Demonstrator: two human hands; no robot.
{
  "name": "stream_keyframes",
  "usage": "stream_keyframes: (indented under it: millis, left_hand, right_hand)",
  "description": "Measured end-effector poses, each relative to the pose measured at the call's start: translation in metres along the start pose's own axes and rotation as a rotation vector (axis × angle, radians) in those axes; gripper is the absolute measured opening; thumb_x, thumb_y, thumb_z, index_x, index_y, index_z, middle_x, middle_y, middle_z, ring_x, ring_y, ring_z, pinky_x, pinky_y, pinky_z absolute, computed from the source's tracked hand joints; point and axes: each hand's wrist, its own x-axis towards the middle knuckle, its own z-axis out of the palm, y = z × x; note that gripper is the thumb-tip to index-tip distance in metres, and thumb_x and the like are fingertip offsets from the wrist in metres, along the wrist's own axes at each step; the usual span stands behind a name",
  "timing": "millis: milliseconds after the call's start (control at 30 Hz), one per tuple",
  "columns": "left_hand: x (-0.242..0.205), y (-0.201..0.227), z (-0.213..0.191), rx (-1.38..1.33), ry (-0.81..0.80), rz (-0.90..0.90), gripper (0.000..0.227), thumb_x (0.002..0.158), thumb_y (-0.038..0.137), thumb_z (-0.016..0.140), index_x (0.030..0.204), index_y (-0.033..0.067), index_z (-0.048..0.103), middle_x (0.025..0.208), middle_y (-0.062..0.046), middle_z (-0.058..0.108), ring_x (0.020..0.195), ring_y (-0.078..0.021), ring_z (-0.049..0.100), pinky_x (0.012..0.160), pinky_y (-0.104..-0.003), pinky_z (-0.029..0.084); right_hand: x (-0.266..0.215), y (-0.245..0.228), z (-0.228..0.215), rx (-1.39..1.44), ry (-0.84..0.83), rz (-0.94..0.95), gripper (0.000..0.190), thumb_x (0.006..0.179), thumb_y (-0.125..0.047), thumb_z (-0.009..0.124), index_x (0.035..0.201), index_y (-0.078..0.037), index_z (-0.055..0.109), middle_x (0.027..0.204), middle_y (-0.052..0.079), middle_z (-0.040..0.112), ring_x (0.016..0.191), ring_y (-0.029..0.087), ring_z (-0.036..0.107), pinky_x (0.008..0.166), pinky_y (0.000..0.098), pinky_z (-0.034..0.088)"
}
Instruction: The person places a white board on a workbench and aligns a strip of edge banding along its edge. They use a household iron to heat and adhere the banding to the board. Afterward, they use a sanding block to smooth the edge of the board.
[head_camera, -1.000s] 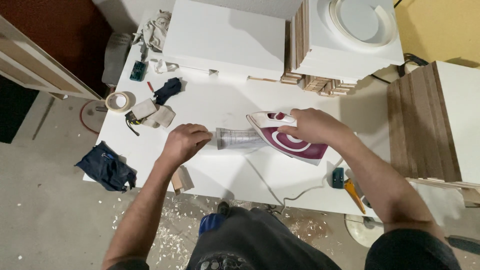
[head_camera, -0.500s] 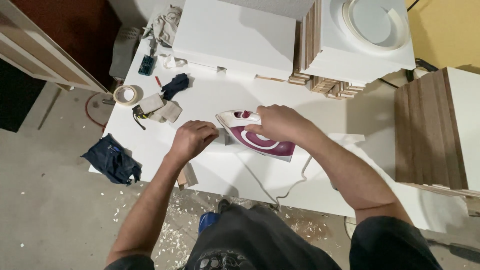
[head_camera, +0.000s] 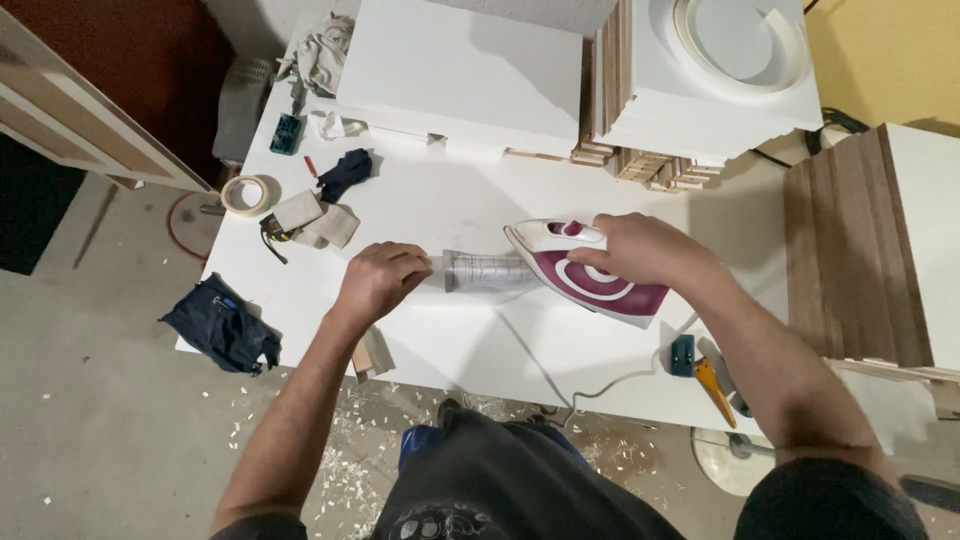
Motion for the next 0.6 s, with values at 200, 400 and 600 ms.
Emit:
stream_keyframes:
  millis: [200, 400, 600]
  left_hand:
    - [0.000, -0.001, 0.006, -0.027, 0.005, -0.017, 0.009, 0.082, 0.015, 0.084, 0.084, 0.0187, 0.077, 0.095, 0.005, 0.077, 0.089, -0.0165, 0.074, 0.079, -0.031, 0.057]
    - [-0.001, -0.001, 0.004, -0.037, 0.001, -0.018, 0.010, 0.081, 0.013, 0.084, 0.085, 0.0193, 0.077, 0.095, 0.004, 0.077, 0.089, -0.0172, 0.074, 0.078, -0.032, 0.057]
    - [-0.005, -0.005, 0.008, -0.047, 0.019, -0.011, 0.012, 0.080, 0.014, 0.085, 0.085, 0.0191, 0.076, 0.098, 0.004, 0.077, 0.091, -0.0183, 0.074, 0.078, -0.033, 0.057]
  right_hand:
    - [0.034, -0.023, 0.012, -0.002, 0.052, -0.126, 0.061, 0.098, -0.057, 0.052, 0.118, 0.000, 0.064, 0.104, 0.029, 0.072, 0.104, 0.048, 0.071, 0.087, 0.0539, 0.058]
    - [0.051, -0.058, 0.013, -0.024, 0.085, -0.243, 0.058, 0.101, -0.054, 0.050, 0.117, 0.000, 0.065, 0.098, 0.025, 0.073, 0.097, 0.043, 0.074, 0.080, 0.0504, 0.060]
    - [0.039, -0.033, 0.012, -0.005, 0.070, -0.193, 0.065, 0.097, -0.059, 0.052, 0.121, 0.001, 0.064, 0.104, 0.028, 0.072, 0.103, 0.050, 0.071, 0.085, 0.0561, 0.058]
